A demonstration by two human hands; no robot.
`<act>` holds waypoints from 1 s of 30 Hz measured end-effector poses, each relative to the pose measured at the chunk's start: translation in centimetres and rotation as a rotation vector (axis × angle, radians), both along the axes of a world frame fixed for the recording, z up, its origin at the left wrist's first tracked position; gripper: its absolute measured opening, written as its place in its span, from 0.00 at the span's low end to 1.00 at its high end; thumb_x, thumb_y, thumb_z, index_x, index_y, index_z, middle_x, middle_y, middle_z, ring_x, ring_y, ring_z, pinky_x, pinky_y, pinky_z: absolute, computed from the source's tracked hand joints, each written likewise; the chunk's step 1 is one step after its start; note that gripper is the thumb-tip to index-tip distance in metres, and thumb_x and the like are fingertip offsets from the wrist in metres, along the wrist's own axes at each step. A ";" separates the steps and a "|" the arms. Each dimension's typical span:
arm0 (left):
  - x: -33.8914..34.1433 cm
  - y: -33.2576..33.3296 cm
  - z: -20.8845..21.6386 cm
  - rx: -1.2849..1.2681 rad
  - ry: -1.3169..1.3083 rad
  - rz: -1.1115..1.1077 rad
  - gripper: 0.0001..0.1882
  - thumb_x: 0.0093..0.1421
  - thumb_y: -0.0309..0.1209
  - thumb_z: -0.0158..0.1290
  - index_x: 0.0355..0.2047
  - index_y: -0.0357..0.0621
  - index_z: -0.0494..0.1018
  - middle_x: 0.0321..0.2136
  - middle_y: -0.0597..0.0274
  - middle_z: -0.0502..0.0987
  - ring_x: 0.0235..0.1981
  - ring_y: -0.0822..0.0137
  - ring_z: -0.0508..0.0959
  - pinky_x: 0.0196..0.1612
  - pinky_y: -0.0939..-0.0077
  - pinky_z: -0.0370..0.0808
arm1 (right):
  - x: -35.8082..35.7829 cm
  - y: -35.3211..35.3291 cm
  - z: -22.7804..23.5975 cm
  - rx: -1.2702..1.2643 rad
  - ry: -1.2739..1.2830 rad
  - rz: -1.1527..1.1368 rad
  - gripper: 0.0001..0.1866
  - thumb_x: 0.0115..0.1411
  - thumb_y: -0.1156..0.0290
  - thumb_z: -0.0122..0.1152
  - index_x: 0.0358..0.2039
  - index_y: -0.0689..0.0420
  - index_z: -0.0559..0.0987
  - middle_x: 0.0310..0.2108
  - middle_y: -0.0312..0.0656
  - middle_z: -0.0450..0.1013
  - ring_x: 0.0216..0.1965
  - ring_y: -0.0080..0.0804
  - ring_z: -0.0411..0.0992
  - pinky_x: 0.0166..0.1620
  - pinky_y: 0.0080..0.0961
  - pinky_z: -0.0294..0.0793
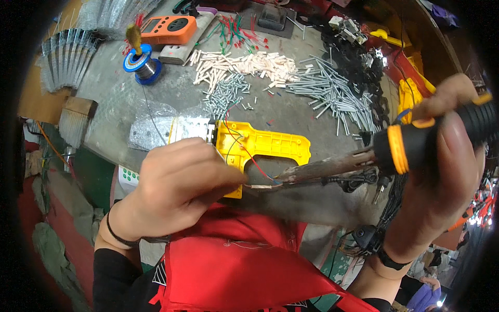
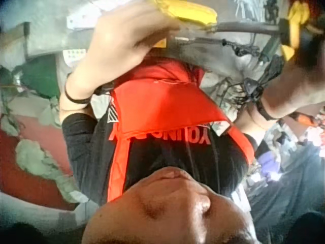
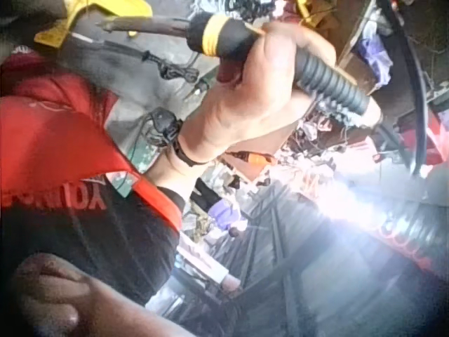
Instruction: Assembling a yellow plastic housing for an electronic tool, including wire routing, screw fastening, and soldering.
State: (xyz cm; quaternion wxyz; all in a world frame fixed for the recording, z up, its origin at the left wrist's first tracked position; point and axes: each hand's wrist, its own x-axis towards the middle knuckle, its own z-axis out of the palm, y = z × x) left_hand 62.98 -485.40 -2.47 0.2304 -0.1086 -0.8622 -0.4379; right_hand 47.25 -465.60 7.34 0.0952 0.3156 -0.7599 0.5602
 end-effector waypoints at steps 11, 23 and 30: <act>-1.9 0.6 -2.4 0.024 0.096 0.035 0.11 0.44 0.20 0.61 0.30 0.41 0.74 0.25 0.58 0.76 0.25 0.57 0.74 0.29 0.68 0.70 | 0.0 -0.9 -1.8 0.229 -0.164 -0.022 0.15 0.54 0.56 0.54 0.33 0.56 0.73 0.23 0.29 0.63 0.19 0.12 0.56 0.21 0.12 0.51; -2.3 0.7 -2.4 0.059 0.120 0.023 0.12 0.43 0.21 0.62 0.30 0.41 0.75 0.25 0.56 0.76 0.26 0.57 0.75 0.30 0.68 0.71 | 0.1 -0.9 -1.2 0.253 -0.202 -0.006 0.15 0.54 0.57 0.55 0.33 0.56 0.72 0.24 0.29 0.63 0.19 0.11 0.56 0.21 0.12 0.52; -2.3 0.7 -2.6 0.049 0.114 0.023 0.12 0.42 0.21 0.62 0.30 0.40 0.75 0.25 0.56 0.76 0.26 0.56 0.75 0.30 0.67 0.72 | 0.3 -1.4 -1.8 0.187 -0.211 -0.036 0.15 0.54 0.58 0.55 0.34 0.56 0.72 0.24 0.29 0.63 0.19 0.11 0.57 0.21 0.11 0.52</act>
